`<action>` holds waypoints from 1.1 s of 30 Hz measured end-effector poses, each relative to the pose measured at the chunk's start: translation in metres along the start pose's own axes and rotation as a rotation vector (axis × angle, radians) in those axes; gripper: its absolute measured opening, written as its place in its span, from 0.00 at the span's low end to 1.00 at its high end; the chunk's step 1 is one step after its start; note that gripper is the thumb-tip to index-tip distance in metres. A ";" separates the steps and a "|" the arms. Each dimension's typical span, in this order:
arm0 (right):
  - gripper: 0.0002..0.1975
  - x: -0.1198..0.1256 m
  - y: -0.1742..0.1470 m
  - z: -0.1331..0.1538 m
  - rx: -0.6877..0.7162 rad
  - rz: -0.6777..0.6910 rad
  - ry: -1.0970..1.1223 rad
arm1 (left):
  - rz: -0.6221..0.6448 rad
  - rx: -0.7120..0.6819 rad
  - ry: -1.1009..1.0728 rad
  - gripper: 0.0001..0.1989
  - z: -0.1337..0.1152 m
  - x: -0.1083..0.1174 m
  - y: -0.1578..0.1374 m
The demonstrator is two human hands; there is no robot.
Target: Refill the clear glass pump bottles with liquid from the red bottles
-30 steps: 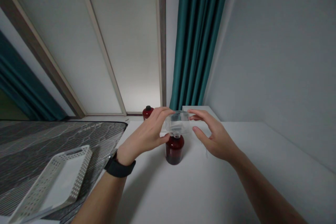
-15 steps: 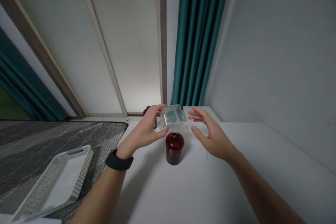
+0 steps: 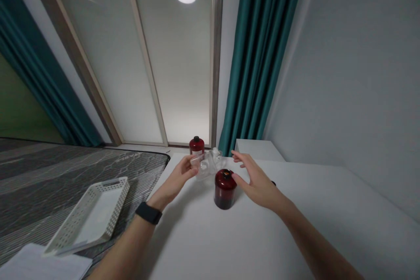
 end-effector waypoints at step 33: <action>0.30 -0.006 -0.014 -0.100 -0.223 -0.584 0.095 | 0.113 0.094 0.067 0.26 0.073 -0.046 -0.024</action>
Point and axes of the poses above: each hand's wrist, its own y-axis towards the middle knuckle, its own x-axis out of the back of the hand, z = x × y, the point moved 8 cm from there along y, towards the middle knuckle, and after that the axes turned 6 degrees about y, right-handed, at the moved point
